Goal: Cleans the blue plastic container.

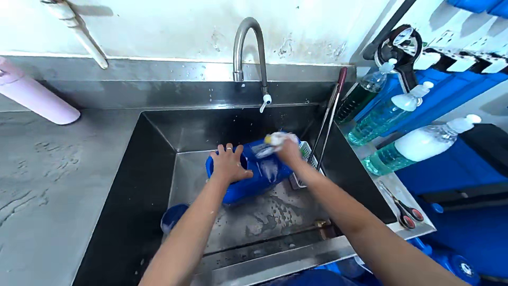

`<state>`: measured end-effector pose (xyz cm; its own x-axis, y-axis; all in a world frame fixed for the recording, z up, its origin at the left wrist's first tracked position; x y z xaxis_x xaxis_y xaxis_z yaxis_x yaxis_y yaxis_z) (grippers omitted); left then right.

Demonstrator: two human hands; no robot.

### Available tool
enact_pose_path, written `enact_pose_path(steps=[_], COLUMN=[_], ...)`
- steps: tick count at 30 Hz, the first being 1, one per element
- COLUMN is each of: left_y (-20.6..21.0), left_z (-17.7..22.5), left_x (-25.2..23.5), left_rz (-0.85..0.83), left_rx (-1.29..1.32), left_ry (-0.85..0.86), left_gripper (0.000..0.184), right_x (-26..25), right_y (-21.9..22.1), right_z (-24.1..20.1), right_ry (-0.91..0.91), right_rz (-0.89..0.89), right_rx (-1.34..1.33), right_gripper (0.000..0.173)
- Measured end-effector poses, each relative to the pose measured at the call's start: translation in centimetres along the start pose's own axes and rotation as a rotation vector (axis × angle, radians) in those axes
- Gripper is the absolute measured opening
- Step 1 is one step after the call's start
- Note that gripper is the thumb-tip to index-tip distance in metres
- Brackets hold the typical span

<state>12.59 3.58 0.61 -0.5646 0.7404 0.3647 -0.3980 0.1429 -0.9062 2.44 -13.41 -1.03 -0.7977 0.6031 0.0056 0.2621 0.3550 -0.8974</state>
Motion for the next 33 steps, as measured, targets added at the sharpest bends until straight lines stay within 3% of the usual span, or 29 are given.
enact_pose_path(steps=[2, 3, 6, 8, 10, 12, 16, 19, 21, 24, 25, 27, 30, 31, 33], left_y=[0.2, 0.1, -0.1, 0.6, 1.1, 0.9, 0.3, -0.1, 0.1, 0.8, 0.6, 0.1, 0.0, -0.1, 0.4], left_z=[0.2, 0.1, -0.4, -0.4, -0.4, -0.4, -1.7, -2.3, -2.0, -2.1, -2.4, -2.8, -2.9, -2.9, -3.0], left_x=[0.3, 0.0, 0.3, 2.2, 3.5, 3.4, 1.8, 2.6, 3.4, 3.8, 3.6, 2.9, 2.3, 2.5, 3.3], left_rz=[0.006, 0.021, 0.038, -0.006, -0.012, 0.003, -0.02, -0.021, -0.031, -0.027, -0.02, -0.03, -0.056, -0.071, -0.117], left_rx=[0.045, 0.057, 0.083, 0.103, 0.096, 0.084, 0.079, 0.014, -0.019, -0.019, -0.012, -0.006, -0.046, -0.058, -0.067], left_ry=[-0.022, -0.02, -0.037, -0.085, -0.085, -0.068, -0.033, 0.037, 0.074, 0.048, 0.013, -0.032, -0.005, 0.017, 0.074], left_gripper=[0.099, 0.1, 0.108, 0.115, 0.116, 0.113, 0.115, 0.112, 0.11, 0.108, 0.107, 0.107, 0.109, 0.11, 0.113], right_x=[-1.0, -0.6, 2.4, 1.6, -1.3, -1.8, 7.9, 10.4, 5.9, -3.5, -4.5, -0.8, 9.3, 9.8, 5.9], right_y=[-0.9, -0.2, 3.2, 2.1, -0.2, 0.0, 7.8, 7.3, 5.9, 7.6, 8.1, 7.9, 6.8, 6.2, 6.0], right_z=[2.4, 0.8, -6.6, -4.6, 0.3, 1.0, -4.4, -0.4, -1.7, -5.2, -5.8, -4.8, -0.7, -0.6, -2.7], right_ry=[0.219, 0.216, -0.161, -0.194, 0.017, 0.113, -0.218, -0.151, -0.063, -0.15, -0.162, -0.182, -0.213, -0.222, -0.249], right_rz=[0.033, 0.051, -0.047, -0.034, 0.065, 0.152, 0.164, -0.118, -0.339, -0.079, -0.052, -0.17, -0.313, -0.353, -0.386], right_rx=[-0.072, -0.086, -0.093, -0.048, -0.043, -0.104, -0.236, -0.036, 0.127, 0.107, 0.076, 0.048, 0.063, 0.076, 0.107], right_gripper=[0.047, 0.045, 0.042, 0.043, 0.048, 0.049, 0.046, 0.047, 0.049, 0.048, 0.05, 0.049, 0.054, 0.053, 0.048])
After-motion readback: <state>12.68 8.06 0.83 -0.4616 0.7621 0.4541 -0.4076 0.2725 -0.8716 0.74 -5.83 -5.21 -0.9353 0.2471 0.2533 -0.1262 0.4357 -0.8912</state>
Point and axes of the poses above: each hand's wrist, its own x-axis away from the middle knuckle, its own y-axis out of the palm, z = x × y, the point moved 5 cm from there along -x, towards the middle knuckle, and after that the axes turned 5 degrees about y, right-handed, at the moved point
